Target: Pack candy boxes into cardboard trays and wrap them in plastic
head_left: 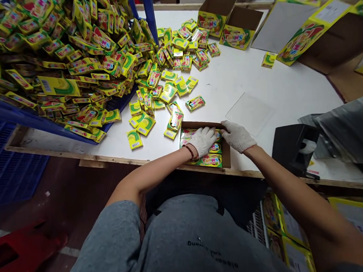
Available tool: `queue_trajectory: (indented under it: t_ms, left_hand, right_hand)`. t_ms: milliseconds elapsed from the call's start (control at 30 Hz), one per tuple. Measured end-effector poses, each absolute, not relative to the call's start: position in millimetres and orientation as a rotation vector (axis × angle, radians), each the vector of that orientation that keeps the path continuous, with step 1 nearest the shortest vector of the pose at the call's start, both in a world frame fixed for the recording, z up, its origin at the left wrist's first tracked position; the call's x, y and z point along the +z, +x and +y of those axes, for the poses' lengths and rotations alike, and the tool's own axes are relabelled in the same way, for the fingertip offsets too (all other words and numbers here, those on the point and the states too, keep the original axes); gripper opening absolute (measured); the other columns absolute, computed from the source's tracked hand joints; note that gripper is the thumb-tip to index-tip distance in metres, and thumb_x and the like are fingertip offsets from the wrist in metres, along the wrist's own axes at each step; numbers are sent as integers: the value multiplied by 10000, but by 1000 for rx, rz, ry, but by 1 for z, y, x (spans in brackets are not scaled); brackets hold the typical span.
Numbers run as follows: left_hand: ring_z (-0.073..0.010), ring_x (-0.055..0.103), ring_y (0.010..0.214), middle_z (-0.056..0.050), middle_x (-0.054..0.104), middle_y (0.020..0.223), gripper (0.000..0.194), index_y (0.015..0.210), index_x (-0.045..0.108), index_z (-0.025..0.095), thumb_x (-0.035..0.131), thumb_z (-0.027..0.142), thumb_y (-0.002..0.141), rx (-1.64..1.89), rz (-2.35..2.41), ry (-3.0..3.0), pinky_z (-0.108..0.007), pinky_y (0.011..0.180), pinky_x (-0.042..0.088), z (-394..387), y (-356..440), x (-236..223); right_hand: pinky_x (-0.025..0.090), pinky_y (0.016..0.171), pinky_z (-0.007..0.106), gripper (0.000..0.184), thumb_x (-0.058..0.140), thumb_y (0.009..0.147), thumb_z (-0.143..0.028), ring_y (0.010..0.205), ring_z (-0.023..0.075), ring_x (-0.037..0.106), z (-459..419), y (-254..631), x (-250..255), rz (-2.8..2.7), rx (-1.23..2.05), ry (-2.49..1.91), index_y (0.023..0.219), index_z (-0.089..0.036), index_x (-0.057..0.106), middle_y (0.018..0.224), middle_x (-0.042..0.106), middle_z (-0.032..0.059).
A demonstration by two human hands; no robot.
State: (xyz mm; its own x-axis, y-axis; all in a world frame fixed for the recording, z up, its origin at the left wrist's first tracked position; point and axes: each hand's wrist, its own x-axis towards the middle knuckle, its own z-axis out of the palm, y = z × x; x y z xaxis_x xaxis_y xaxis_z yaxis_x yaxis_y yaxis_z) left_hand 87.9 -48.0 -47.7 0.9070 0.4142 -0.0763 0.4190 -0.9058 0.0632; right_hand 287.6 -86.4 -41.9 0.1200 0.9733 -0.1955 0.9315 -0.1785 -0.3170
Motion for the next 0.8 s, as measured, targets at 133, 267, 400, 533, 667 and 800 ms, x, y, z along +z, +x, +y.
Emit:
queue_trajectory:
  t_ms: [133, 267, 400, 533, 667, 800]
  left_hand:
    - [-308, 691, 1226, -186, 720, 1383, 419, 1422, 682, 134, 389, 121, 1124, -77, 715, 2990, -453, 973, 527, -40, 95, -43]
    - [-317, 710, 1194, -190, 725, 1292, 492, 1472, 656, 146, 275, 132, 1161, 15, 823, 3020, -464, 953, 511, -42, 99, -40]
    - [-333, 689, 1219, -208, 718, 1311, 472, 1467, 658, 149, 298, 141, 1163, 39, 840, 3023, -484, 985, 499, -45, 100, -42]
    - [-314, 680, 1214, -191, 718, 1301, 477, 1462, 654, 147, 281, 137, 1164, -4, 814, 3039, -458, 1000, 489, -43, 99, -44]
    - [-308, 673, 1209, -173, 712, 1284, 464, 1401, 677, 153, 277, 157, 1166, -53, 783, 3035, -431, 968, 482, -43, 98, -44]
    - [-299, 655, 1196, -183, 705, 1295, 496, 1384, 682, 154, 243, 129, 1155, 24, 770, 3069, -451, 1007, 466, -44, 101, -49]
  right_hand:
    - [518, 1250, 481, 582, 430, 1036, -217, 1454, 327, 666, -88, 285, -57, -1853, 559, -2199, 1558, -124, 670, 1544, 722, 194]
    - [523, 1250, 528, 631, 424, 997, -184, 1462, 337, 654, -90, 282, -66, -1811, 537, -2174, 1582, -134, 655, 1544, 723, 188]
    - [522, 1250, 536, 635, 407, 998, -198, 1442, 336, 660, -92, 280, -71, -1743, 525, -2135, 1576, -143, 661, 1526, 734, 184]
    - [506, 1261, 520, 621, 371, 1018, -203, 1431, 327, 665, -93, 279, -73, -1717, 522, -2129, 1558, -118, 665, 1512, 739, 195]
    - [503, 1264, 508, 621, 364, 1030, -209, 1442, 325, 658, -92, 279, -74, -1737, 522, -2137, 1570, -119, 657, 1536, 724, 195]
    - [512, 1250, 511, 622, 357, 1034, -213, 1442, 328, 652, -93, 281, -79, -1743, 487, -2150, 1575, -129, 652, 1526, 727, 194]
